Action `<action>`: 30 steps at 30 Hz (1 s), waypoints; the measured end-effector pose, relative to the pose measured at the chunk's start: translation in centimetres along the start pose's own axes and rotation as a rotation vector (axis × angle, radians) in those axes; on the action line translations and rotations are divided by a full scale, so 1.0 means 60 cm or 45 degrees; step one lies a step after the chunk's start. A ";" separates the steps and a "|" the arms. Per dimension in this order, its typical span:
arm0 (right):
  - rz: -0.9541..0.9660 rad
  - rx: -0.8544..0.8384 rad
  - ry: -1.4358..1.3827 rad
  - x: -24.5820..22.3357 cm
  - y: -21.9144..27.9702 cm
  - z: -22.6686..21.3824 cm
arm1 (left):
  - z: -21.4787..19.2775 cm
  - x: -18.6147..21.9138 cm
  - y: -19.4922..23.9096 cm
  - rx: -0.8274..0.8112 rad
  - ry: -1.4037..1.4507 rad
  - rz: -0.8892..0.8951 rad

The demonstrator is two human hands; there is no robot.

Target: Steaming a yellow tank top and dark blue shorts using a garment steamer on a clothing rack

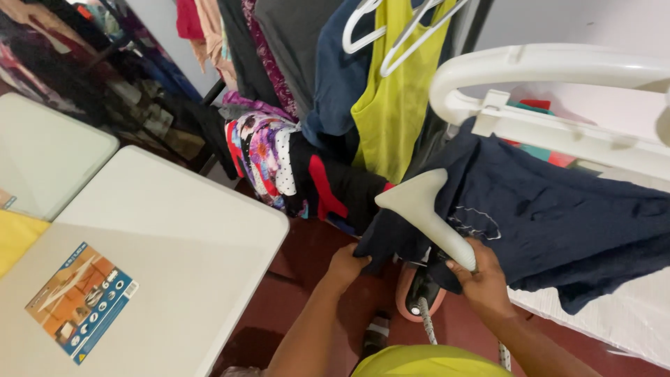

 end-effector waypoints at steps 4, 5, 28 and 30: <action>0.172 -0.172 0.026 0.022 0.010 0.040 | -0.013 -0.047 0.006 -0.022 0.184 -0.141; 0.244 -0.255 0.039 0.022 0.013 0.048 | -0.016 -0.056 0.011 -0.042 0.292 -0.223; 0.134 -0.257 0.115 0.095 0.047 0.051 | -0.067 -0.042 0.029 0.076 1.092 -0.552; 0.095 -0.237 0.082 0.101 0.050 0.045 | -0.072 -0.056 0.009 0.083 1.168 -0.548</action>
Point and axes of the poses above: each hand's wrist, its own y-axis away from the middle knuckle, its own z-axis out of the palm, x = y × z, the point moved 7 cm from there along -y, towards the middle knuckle, and after that the axes turned 8 degrees about -z, right-handed, at the moved point
